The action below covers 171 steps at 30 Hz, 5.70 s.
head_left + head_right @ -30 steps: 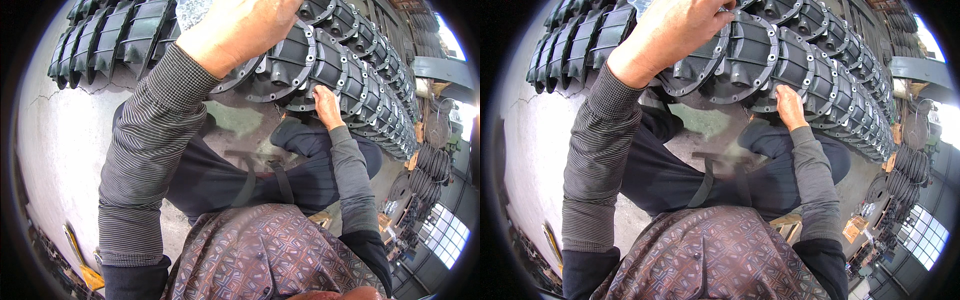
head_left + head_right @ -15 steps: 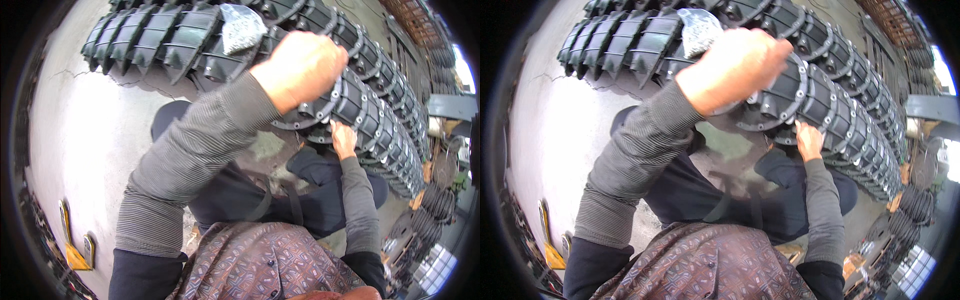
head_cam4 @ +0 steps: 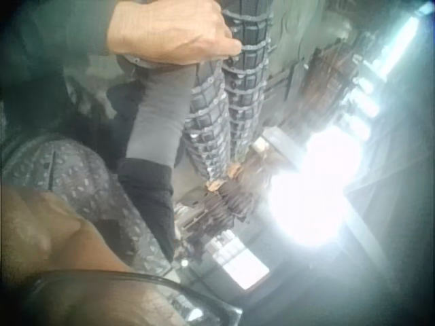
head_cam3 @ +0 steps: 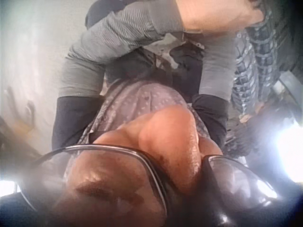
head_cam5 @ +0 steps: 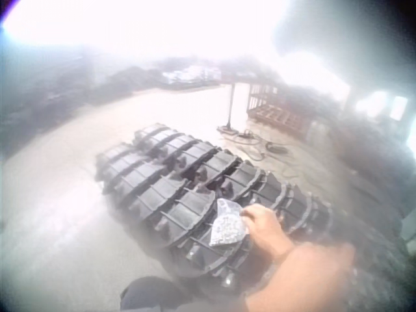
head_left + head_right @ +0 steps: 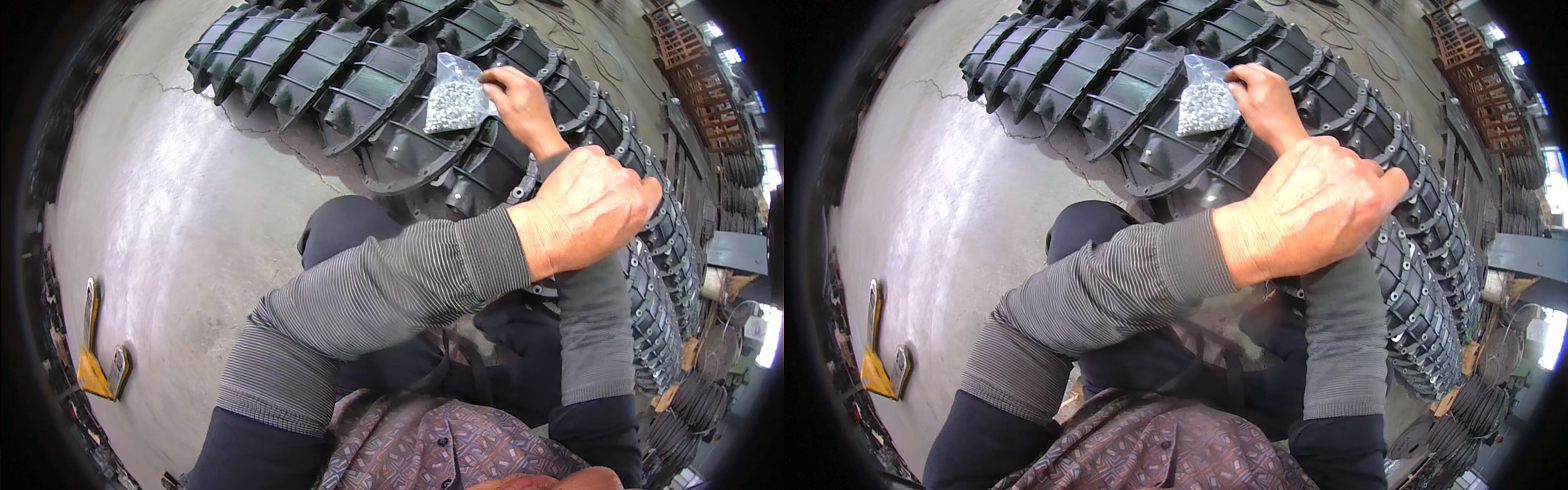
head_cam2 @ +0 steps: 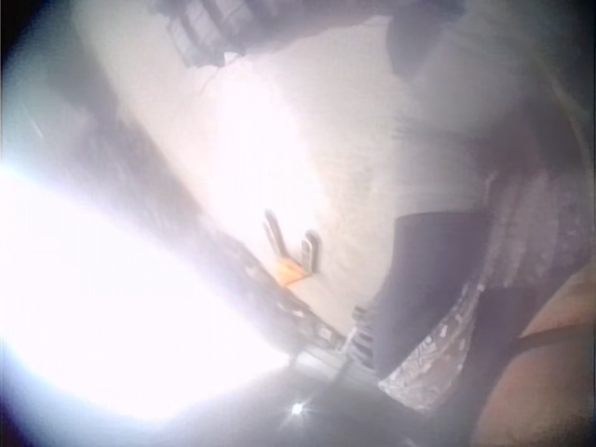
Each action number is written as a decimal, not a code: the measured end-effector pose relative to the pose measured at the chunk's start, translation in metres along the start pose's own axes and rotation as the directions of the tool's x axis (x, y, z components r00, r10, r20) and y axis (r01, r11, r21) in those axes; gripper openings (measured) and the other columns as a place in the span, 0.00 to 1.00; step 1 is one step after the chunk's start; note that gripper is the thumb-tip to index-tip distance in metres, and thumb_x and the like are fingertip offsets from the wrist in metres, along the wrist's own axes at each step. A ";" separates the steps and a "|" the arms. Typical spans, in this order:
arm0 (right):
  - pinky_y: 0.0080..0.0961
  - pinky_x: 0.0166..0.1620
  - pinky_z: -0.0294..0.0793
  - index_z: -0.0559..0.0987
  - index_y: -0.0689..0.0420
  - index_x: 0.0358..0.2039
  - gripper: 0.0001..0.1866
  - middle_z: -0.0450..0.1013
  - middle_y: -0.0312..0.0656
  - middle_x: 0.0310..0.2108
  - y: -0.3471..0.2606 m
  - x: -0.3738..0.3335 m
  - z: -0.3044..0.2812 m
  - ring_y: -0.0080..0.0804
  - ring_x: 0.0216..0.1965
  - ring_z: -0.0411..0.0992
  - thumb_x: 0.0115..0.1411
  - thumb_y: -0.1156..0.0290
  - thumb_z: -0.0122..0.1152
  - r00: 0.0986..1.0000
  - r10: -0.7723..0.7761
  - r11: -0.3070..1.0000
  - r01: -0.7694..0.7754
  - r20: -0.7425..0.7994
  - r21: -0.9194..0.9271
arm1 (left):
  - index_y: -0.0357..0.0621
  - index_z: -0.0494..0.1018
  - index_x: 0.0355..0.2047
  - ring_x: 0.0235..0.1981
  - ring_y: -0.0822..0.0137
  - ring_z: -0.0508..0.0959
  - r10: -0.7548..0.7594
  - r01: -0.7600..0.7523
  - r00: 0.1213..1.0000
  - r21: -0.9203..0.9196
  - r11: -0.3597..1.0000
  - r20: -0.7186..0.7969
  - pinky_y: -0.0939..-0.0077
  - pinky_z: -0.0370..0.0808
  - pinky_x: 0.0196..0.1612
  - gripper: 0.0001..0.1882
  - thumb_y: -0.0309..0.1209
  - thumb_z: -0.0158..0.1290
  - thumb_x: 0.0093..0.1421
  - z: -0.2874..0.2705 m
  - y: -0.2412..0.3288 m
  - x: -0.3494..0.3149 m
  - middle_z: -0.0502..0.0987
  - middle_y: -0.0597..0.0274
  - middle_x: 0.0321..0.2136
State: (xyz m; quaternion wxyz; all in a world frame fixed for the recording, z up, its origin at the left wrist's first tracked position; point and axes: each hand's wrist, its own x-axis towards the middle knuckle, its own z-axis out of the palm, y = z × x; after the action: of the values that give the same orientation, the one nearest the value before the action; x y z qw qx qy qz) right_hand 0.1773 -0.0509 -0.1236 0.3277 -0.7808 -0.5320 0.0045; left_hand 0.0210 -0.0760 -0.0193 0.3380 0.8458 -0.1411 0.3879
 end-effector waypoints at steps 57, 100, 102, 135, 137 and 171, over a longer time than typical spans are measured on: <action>0.36 0.43 0.78 0.82 0.65 0.39 0.08 0.82 0.51 0.34 0.092 -0.489 -0.139 0.43 0.37 0.81 0.58 0.80 0.66 0.499 0.845 0.479 -0.866 -0.192 -0.144 | 0.36 0.80 0.32 0.31 0.41 0.82 -0.133 0.102 0.941 0.114 0.988 0.311 0.52 0.78 0.36 0.11 0.34 0.60 0.63 0.076 -0.020 0.025 0.81 0.41 0.26; 0.51 0.47 0.76 0.78 0.64 0.38 0.10 0.80 0.59 0.37 0.088 -0.476 -0.122 0.61 0.44 0.78 0.63 0.70 0.65 0.528 0.813 0.357 -0.785 -0.246 -0.506 | 0.41 0.81 0.31 0.32 0.44 0.83 -0.134 0.089 0.907 0.128 0.988 0.399 0.51 0.79 0.38 0.11 0.37 0.60 0.62 0.062 -0.019 0.014 0.82 0.48 0.26; 0.51 0.46 0.76 0.78 0.65 0.36 0.09 0.79 0.59 0.37 0.092 -0.478 -0.124 0.62 0.44 0.78 0.62 0.72 0.64 0.566 0.795 0.408 -0.765 -0.217 -0.499 | 0.40 0.81 0.30 0.32 0.44 0.83 -0.105 0.059 0.917 0.130 0.990 0.385 0.51 0.79 0.38 0.11 0.36 0.60 0.62 0.064 -0.020 0.014 0.82 0.48 0.26; 0.48 0.50 0.77 0.82 0.62 0.37 0.08 0.81 0.57 0.38 0.090 -0.477 -0.127 0.59 0.45 0.79 0.60 0.72 0.66 0.499 0.833 0.382 -0.832 -0.239 -0.403 | 0.38 0.80 0.30 0.33 0.42 0.83 -0.114 0.063 0.904 0.136 0.989 0.411 0.50 0.79 0.38 0.11 0.34 0.59 0.62 0.058 -0.017 0.013 0.81 0.43 0.26; 0.49 0.49 0.76 0.81 0.62 0.36 0.07 0.81 0.57 0.36 0.091 -0.478 -0.129 0.59 0.44 0.79 0.59 0.73 0.65 0.554 0.807 0.449 -0.800 -0.204 -0.398 | 0.38 0.80 0.30 0.33 0.41 0.83 -0.113 0.060 0.901 0.139 0.988 0.419 0.50 0.79 0.38 0.11 0.34 0.59 0.62 0.058 -0.017 0.013 0.81 0.43 0.26; 0.52 0.48 0.78 0.83 0.58 0.43 0.21 0.82 0.58 0.36 0.098 -0.479 -0.124 0.58 0.44 0.81 0.69 0.51 0.57 0.459 0.867 0.256 -0.745 -0.195 -0.616 | 0.41 0.79 0.29 0.29 0.42 0.82 -0.089 0.030 0.905 0.146 0.989 0.416 0.48 0.79 0.35 0.11 0.36 0.57 0.64 0.058 -0.018 0.005 0.81 0.45 0.23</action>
State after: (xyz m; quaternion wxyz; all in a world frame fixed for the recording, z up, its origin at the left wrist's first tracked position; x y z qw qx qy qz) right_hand 0.0948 -0.5344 -0.2403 -0.0521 -0.9951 -0.0506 0.0668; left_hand 0.0656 -0.1017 -0.0511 0.2528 0.9345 -0.1581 0.1945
